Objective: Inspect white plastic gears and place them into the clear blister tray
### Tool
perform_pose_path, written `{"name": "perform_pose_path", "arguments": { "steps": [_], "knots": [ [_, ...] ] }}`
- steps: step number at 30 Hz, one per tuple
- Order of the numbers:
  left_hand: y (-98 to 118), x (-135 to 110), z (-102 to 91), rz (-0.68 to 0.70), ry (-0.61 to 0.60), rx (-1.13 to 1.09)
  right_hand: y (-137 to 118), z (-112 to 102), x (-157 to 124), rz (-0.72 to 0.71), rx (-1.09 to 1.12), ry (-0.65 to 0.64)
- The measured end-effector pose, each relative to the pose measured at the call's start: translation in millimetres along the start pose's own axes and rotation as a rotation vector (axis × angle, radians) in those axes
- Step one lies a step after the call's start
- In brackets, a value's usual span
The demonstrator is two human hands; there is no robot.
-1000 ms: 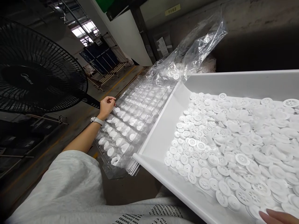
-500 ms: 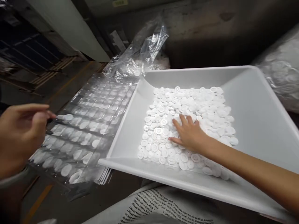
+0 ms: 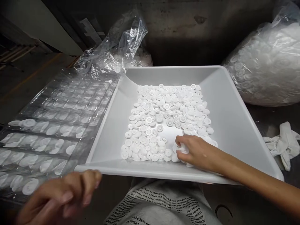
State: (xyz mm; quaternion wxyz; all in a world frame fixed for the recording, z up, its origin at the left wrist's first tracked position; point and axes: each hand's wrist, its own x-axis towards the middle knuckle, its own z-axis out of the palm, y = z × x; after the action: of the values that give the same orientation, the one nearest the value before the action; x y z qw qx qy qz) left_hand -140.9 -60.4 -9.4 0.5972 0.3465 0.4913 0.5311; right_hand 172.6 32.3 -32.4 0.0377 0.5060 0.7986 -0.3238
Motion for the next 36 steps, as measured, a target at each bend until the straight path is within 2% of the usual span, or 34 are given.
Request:
{"name": "perform_pose_path", "arguments": {
  "steps": [1, 2, 4, 6, 8, 9, 11, 12, 15, 18, 25, 32, 36],
  "knots": [
    [-2.2, 4.5, 19.7, 0.002, 0.014, -0.083, 0.7, -3.6, -1.8, 0.008, 0.023, 0.041],
    [-3.9, 9.8, 39.2, -0.057, -0.018, -0.206, 0.8, -7.6, -3.8, 0.015, 0.044, 0.087],
    [-7.0, 21.4, 76.5, -0.289, -0.092, -0.456, -2.2, -16.5, -8.2, 0.022, 0.078, 0.206],
    [-11.0, 32.5, 110.1, -0.488, -0.082, -0.658, -11.0, -24.7, -12.1, 0.005, 0.099, 0.371],
    [-15.5, 41.1, 137.8, -0.560, -0.016, -0.773, -24.7, -28.9, -14.0, -0.132, 0.097, 0.558],
    [-17.6, 44.4, 148.7, -0.591, -0.028, -0.829, -32.1, -28.9, -13.9, -0.243, 0.075, 0.622],
    [-20.6, 49.1, 163.9, -0.628, -0.066, -0.902, -44.3, -25.1, -11.8, -0.424, -0.032, 0.639],
    [-21.5, 50.8, 168.1, -0.627, -0.078, -0.934, -47.8, -22.2, -10.2, -0.471, -0.101, 0.615],
    [-22.6, 55.4, 170.4, -0.588, -0.078, -0.996, -46.8, -15.8, -6.8, -0.486, -0.214, 0.544],
    [-23.7, 60.0, 165.8, -0.596, -0.089, -1.009, -36.1, -15.7, -8.5, -0.457, -0.137, 0.517],
    [-27.8, 64.3, 163.8, -0.612, -0.176, -1.040, -26.7, -16.1, -17.1, -0.253, 0.056, 0.503],
    [-27.9, 65.6, 164.6, -0.694, -0.051, -1.039, -26.1, -18.8, -15.5, -0.159, 0.063, 0.538],
    [-28.8, 66.3, 164.0, -0.681, -0.044, -1.067, -24.4, -19.1, -20.8, -0.119, 0.034, 0.509]
  ]
}}
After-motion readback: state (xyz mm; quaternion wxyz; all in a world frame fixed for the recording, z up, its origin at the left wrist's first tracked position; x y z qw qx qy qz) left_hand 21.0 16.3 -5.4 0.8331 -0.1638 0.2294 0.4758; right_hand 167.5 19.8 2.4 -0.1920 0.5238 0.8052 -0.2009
